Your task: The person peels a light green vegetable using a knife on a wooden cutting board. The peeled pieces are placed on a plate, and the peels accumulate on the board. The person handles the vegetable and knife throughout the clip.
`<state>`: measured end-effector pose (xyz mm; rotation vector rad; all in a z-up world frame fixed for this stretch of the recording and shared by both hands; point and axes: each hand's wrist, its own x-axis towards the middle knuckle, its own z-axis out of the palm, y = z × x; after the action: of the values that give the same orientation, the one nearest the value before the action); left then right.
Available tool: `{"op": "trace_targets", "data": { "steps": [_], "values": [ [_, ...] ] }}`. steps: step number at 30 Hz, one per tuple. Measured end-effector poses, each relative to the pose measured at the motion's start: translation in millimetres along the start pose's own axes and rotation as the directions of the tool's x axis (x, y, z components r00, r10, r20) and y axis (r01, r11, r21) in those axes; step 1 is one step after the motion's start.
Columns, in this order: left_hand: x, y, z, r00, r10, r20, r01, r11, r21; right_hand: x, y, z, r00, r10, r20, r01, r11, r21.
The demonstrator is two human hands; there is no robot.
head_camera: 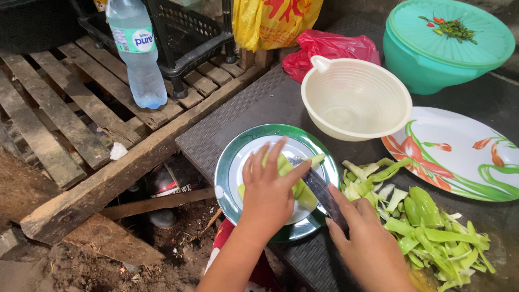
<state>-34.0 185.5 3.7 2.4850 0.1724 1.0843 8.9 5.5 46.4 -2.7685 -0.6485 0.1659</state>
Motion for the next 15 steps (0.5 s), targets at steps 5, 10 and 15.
{"op": "trace_targets", "data": {
  "steps": [5, 10, 15],
  "values": [
    [0, 4, 4, 0.991, -0.009, 0.132, 0.009, 1.000, 0.005, -2, 7, -3, 1.000, 0.027, 0.002, -0.027, 0.999, 0.024],
    [-3, 18, 14, 0.985, 0.017, 0.170, -0.019, 1.000, 0.009, -7, 20, -13, 0.999, 0.027, -0.037, -0.022, 0.991, 0.132],
    [-5, 31, 28, 0.993, 0.046, 0.111, -0.050, 0.998, 0.036, -9, 34, -21, 0.996, 0.082, -0.021, -0.079, 0.991, 0.105]
  ]
}}
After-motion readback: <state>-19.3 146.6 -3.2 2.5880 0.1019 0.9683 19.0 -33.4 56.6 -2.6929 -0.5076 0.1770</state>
